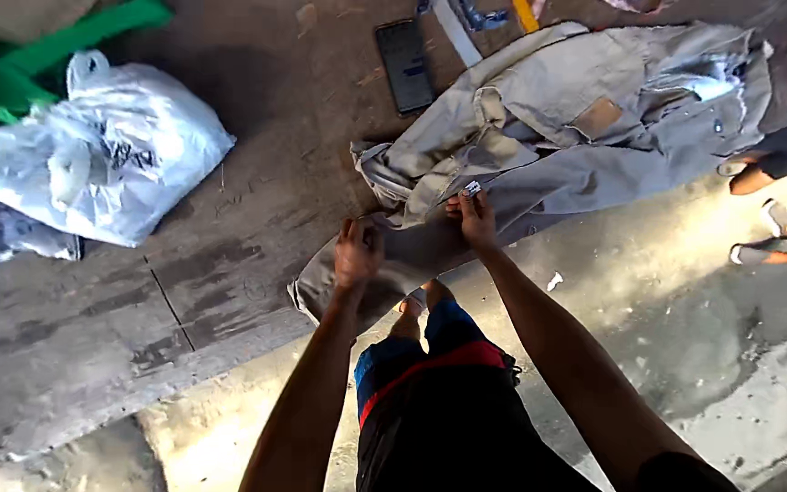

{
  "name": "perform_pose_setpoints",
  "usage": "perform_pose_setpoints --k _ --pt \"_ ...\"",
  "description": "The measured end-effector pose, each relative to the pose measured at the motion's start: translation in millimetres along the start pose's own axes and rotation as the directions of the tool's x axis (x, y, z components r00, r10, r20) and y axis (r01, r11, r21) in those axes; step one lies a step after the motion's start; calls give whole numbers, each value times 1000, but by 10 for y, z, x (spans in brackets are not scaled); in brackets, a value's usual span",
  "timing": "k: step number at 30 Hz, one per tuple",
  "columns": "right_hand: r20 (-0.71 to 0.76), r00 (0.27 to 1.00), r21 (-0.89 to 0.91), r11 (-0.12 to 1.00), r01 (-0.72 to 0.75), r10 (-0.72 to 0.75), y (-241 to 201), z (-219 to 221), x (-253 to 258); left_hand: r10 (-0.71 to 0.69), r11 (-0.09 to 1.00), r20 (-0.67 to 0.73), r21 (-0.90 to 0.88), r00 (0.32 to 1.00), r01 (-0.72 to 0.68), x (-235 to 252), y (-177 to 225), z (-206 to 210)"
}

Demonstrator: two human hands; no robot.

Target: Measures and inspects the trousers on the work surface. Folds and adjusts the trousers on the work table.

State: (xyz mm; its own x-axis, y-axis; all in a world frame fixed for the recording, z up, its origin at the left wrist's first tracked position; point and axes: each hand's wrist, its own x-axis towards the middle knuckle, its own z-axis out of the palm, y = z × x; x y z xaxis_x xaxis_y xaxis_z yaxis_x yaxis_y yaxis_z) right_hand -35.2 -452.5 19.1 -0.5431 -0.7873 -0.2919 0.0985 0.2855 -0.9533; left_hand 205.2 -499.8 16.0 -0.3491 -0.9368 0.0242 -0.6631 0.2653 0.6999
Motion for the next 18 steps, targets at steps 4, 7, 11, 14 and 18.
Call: perform_pose_setpoints --k 4,7,11,14,18 --pt "-14 999 67 996 52 -51 84 -1 -47 -133 991 -22 -33 991 132 -110 521 342" --pt "30 999 15 999 37 -38 42 -60 -74 -333 942 48 63 942 330 156 616 420" --pt "51 998 2 1000 27 -27 45 -63 -93 -262 960 10 109 965 259 255 537 278" --pt "31 998 -8 999 53 -53 89 -35 -43 -175 978 18 116 984 172 169 482 226" --pt "50 995 -118 989 90 -84 128 -14 -30 -272 954 66 150 960 260 77 494 273"
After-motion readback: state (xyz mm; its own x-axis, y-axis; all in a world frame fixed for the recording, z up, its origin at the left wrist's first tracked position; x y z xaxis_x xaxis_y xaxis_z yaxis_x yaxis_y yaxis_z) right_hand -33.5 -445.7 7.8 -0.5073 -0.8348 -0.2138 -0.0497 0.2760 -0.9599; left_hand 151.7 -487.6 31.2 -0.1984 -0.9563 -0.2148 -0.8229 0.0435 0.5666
